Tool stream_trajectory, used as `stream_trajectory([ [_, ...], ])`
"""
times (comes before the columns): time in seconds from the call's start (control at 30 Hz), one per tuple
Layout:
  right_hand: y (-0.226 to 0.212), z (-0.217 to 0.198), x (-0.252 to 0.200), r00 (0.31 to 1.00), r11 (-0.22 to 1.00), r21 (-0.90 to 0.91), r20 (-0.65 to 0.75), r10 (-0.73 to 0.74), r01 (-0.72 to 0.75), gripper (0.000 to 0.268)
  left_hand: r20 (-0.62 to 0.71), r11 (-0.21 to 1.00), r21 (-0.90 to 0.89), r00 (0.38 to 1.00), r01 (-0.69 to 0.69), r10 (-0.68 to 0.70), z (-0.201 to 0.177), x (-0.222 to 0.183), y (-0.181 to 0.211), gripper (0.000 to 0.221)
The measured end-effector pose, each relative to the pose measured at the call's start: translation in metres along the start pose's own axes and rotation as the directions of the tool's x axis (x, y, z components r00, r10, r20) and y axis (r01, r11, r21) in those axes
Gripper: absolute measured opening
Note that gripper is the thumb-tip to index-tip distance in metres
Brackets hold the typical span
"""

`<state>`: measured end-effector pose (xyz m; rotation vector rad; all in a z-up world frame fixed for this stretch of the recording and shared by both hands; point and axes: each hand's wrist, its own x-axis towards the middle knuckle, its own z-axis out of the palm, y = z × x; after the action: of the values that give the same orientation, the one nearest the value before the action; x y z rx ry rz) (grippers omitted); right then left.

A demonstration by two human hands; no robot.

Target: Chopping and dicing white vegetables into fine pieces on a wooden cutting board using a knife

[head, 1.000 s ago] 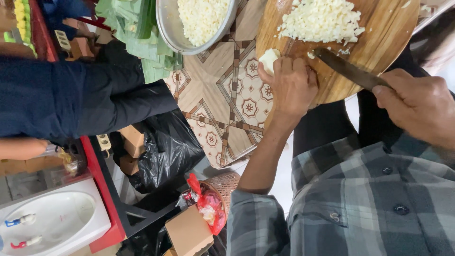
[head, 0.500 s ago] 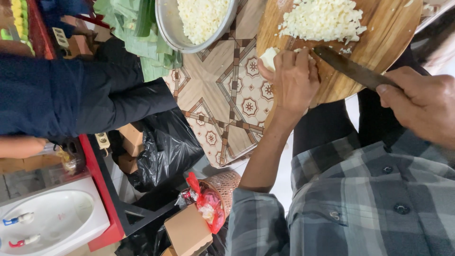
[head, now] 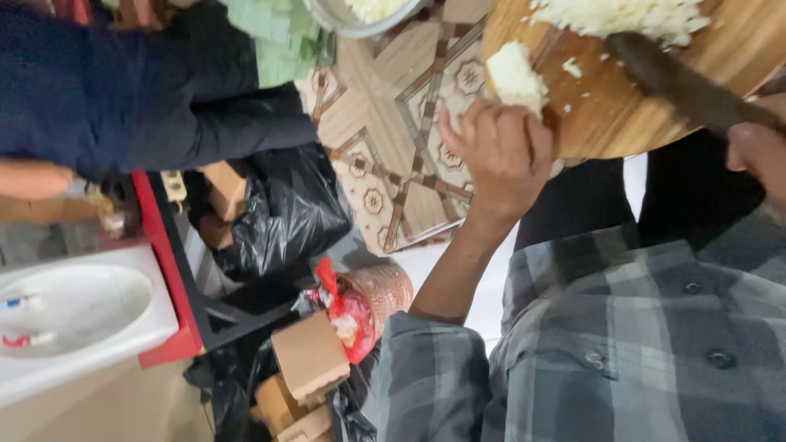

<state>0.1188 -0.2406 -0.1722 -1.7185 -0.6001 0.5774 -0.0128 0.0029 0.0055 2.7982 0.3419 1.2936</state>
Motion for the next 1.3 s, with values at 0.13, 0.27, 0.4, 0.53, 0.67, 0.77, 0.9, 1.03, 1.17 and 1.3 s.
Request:
stream_trajectory([
  [0.13, -0.017, 0.252, -0.021, 0.722, 0.638, -0.363, 0.487, -0.491, 0.679, 0.032, -0.045, 0.967, 0.242, 0.994, -0.085, 0.099, -0.085, -0.077, -0.085, 0.011],
  [0.27, -0.192, 0.554, -0.117, 0.063, -0.361, -0.152, 0.967, -0.245, 0.920, 0.087, -0.062, 0.937, 0.344, 0.997, 0.066, -0.048, -0.120, -0.131, -0.126, 0.024],
  [0.4, -0.203, 0.619, -0.170, 0.024, -0.425, -0.053, 0.997, -0.073, 0.904, 0.089, -0.099, 0.878, 0.434, 0.980, 0.200, -0.175, -0.143, -0.170, -0.164, 0.038],
  [0.53, -0.267, 0.448, -0.041, 0.169, -0.570, -0.294, 0.950, -0.263, 0.767, 0.053, -0.160, 0.779, 0.519, 0.935, 0.352, -0.316, -0.152, -0.184, -0.183, 0.051],
  [0.67, -0.158, 0.125, 0.033, 0.861, 0.537, -0.679, 0.328, -0.388, 0.501, 0.040, -0.125, 0.873, 0.311, 0.926, 0.377, -0.355, -0.120, -0.118, -0.138, 0.049],
  [0.77, -0.086, -0.003, -0.018, 0.989, 0.834, -0.534, 0.032, -0.146, 0.140, 0.017, 0.159, 0.953, -0.109, 0.951, 0.283, -0.264, -0.080, -0.048, -0.093, 0.047],
  [0.9, -0.134, 0.001, -0.019, 1.000, 0.784, -0.620, 0.000, 0.007, -0.005, 0.011, 0.614, 0.910, -0.287, 0.787, 0.298, -0.064, -0.025, -0.011, -0.081, 0.086],
  [1.03, -0.109, 0.012, -0.006, 0.992, 0.621, -0.784, 0.088, 0.086, 0.016, 0.035, 0.794, 0.890, -0.222, 0.604, 0.399, -0.073, 0.013, -0.005, -0.088, 0.110],
  [1.17, -0.064, 0.000, 0.000, 0.911, 0.121, -0.929, 0.306, -0.276, 0.349, 0.005, 0.708, 0.893, -0.283, 0.705, 0.349, -0.051, 0.028, -0.003, -0.082, 0.092],
  [1.3, -0.064, 0.010, 0.003, 0.969, 0.268, -0.944, 0.226, 0.096, 0.193, 0.030, 0.691, 0.839, -0.170, 0.670, 0.516, -0.272, 0.032, 0.005, -0.041, 0.086],
])
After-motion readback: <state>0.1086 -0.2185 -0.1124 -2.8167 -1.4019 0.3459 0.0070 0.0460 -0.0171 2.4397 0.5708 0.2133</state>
